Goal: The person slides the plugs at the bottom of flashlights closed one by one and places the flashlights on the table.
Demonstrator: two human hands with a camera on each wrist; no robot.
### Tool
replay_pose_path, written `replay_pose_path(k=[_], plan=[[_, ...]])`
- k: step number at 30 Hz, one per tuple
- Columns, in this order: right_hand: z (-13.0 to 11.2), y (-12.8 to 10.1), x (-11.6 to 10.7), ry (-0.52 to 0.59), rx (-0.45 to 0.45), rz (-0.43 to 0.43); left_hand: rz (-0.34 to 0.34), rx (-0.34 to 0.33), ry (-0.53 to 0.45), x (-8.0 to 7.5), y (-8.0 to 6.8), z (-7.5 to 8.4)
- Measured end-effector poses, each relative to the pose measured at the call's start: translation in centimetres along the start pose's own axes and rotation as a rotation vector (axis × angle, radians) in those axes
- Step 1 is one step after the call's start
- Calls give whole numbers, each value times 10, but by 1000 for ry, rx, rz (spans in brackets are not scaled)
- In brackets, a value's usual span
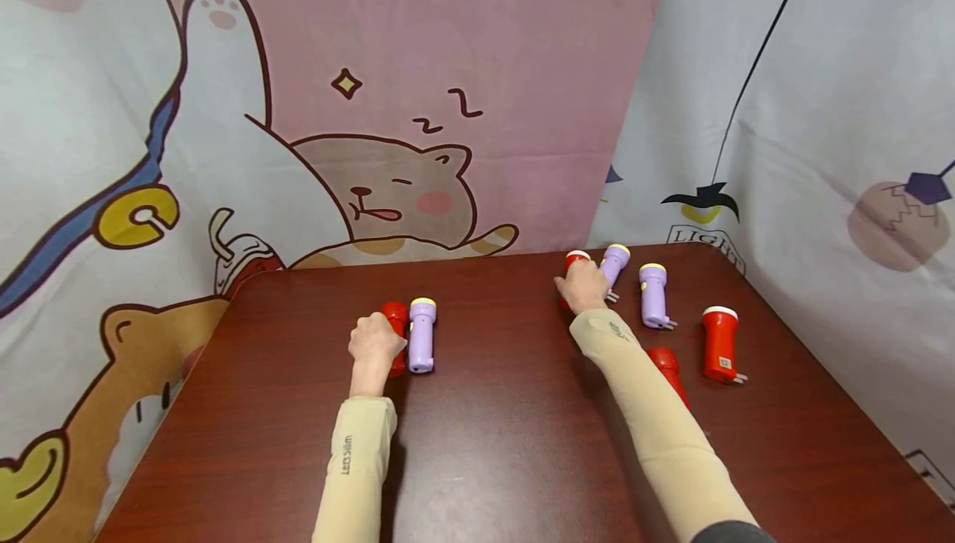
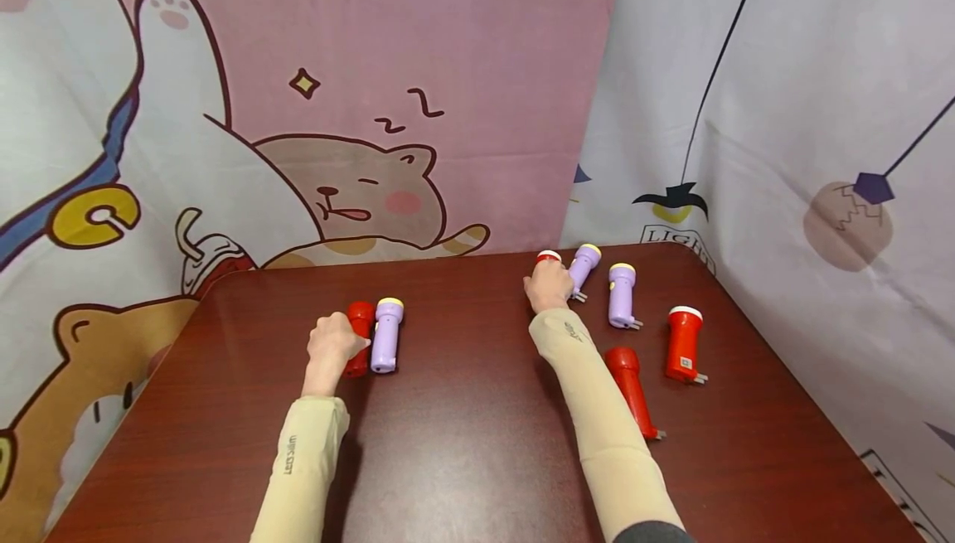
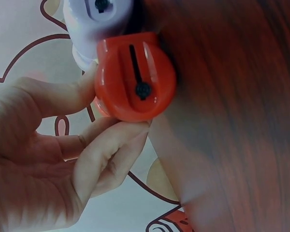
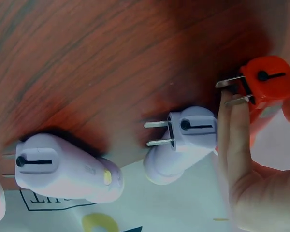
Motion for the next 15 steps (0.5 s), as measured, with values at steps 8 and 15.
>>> replay_pose_path(k=[8, 15], plan=[[6, 1, 2, 48, 26, -37, -1, 0, 0, 1, 0, 0], [8, 2, 3, 99, 22, -55, -2, -10, -2, 1, 0, -1]])
Point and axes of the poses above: each hand's wrist, its own y-axis towards the middle knuckle, its own x-axis out of the palm, z = x × y, the point moved 6 cm from there along y, towards the middle knuckle, and after that the axes turned 15 degrees about -z, right-handed, at the moved point
